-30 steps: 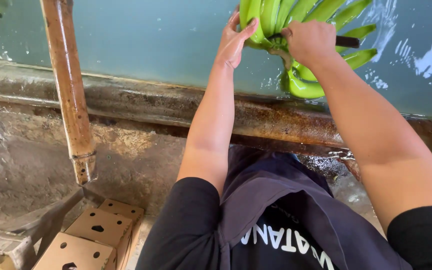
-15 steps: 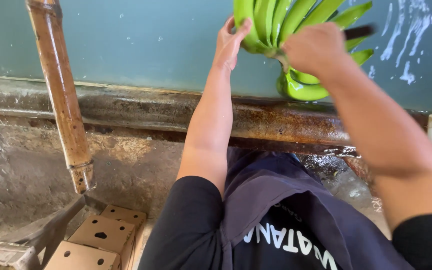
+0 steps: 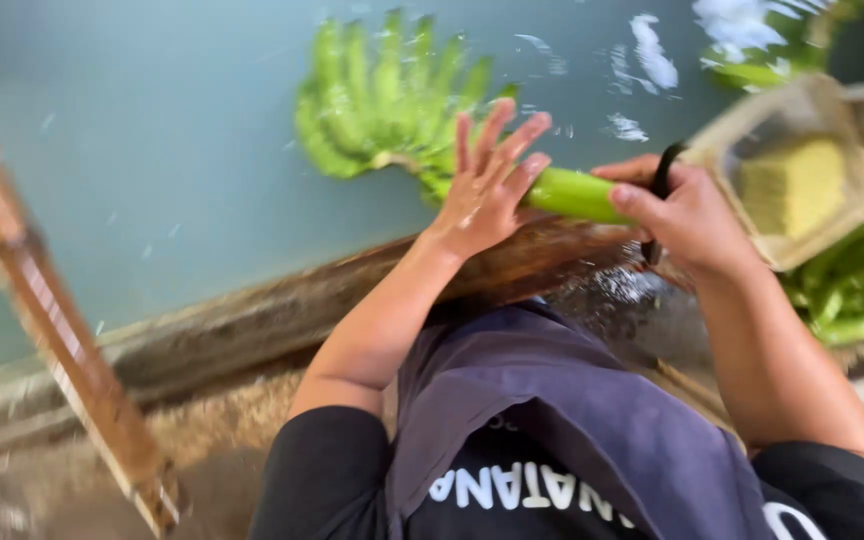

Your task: Cleaning and trimming bunches of green bananas in a water tank.

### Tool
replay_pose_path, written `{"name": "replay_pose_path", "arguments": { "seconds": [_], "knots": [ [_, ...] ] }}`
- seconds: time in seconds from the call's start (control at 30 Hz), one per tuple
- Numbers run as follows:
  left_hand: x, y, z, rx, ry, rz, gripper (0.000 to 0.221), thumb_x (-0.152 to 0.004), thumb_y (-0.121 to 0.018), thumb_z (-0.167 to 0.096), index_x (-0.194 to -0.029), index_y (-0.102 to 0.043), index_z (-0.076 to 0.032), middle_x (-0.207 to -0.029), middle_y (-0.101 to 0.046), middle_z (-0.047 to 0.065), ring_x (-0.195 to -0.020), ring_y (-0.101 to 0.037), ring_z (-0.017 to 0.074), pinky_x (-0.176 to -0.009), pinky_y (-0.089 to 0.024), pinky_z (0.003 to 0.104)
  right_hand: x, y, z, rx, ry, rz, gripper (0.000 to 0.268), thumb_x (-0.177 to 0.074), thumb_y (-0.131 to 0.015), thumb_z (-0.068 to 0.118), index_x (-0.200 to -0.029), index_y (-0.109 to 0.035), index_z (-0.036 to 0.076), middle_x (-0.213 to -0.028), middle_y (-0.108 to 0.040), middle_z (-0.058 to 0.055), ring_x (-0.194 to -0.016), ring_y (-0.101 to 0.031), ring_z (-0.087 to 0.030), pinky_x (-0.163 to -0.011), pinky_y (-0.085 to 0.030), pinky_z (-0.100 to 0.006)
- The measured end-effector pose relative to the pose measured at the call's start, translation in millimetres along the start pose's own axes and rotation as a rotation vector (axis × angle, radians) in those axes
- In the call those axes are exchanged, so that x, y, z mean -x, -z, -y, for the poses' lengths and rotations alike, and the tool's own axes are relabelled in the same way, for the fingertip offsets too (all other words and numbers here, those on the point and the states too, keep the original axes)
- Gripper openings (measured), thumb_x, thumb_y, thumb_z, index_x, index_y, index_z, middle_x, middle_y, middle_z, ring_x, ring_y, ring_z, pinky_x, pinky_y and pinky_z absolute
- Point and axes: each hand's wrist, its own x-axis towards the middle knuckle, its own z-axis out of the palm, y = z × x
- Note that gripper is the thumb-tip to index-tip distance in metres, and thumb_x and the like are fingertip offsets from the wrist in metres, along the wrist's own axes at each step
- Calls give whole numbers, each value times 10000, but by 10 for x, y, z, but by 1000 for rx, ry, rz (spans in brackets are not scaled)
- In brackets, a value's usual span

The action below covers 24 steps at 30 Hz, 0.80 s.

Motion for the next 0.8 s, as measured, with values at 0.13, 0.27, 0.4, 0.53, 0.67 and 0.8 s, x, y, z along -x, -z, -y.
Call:
{"name": "replay_pose_path", "arguments": {
  "seconds": [0.13,0.27,0.4,0.53,0.67,0.8],
  "knots": [
    [-274,155,-63,109,-90,379,1195,-698,-872,-710,-1659,-297,-293,-1757,-103,27,-1620,11,321,-1319,13,621,870,769,-266,78,-229,-98,367,-928,-723,206,-1253,-741,36,-871,-657,-31,-681,-527,-65,-583,-425,-248],
    [-59,143,578,-254,229,711,1152,-686,-871,-605,-1627,-326,-224,-1737,-169,120,-1591,-72,360,-1235,-15,663,2067,1774,-1044,98,-212,-176,341,-893,-713,197,-1180,-737,15,-996,-755,-24,-834,-641,-56,-723,-520,-222],
    [474,-99,1257,-585,247,901,1118,-672,-898,-419,-1627,-356,-209,-1713,-242,78,-1567,-190,371,-1235,-145,615,2960,2482,-1770,-98,-542,-751,266,-1021,-662,202,-1226,-711,40,-969,-698,-44,-689,-524,-92,-572,-423,-260],
    [762,-417,1494,-480,278,780,865,-843,-822,-393,-1601,-457,-196,-1709,-368,79,-1578,-262,371,-1263,-308,496,3309,3172,-2450,-119,-516,-1206,242,-1098,-675,275,-1256,-671,92,-1033,-697,-43,-601,-528,-92,-504,-412,-255],
    [791,-821,1580,-617,325,721,790,-863,-788,-364,-1574,-506,-165,-1674,-416,36,-1554,-263,366,-1158,-343,477,3304,3750,-3150,-339,-335,-1403,257,-1136,-659,299,-1238,-693,66,-1014,-740,-94,-557,-537,-130,-508,-413,-274],
    [502,-1072,1387,-606,523,513,715,-833,-828,-358,-1451,-582,-94,-1556,-504,99,-1426,-414,406,-1127,-397,515,3312,4489,-4465,-641,-363,-1709,339,-1044,-686,382,-1219,-637,96,-946,-774,-87,-590,-560,-158,-480,-405,-314]
  ]
}}
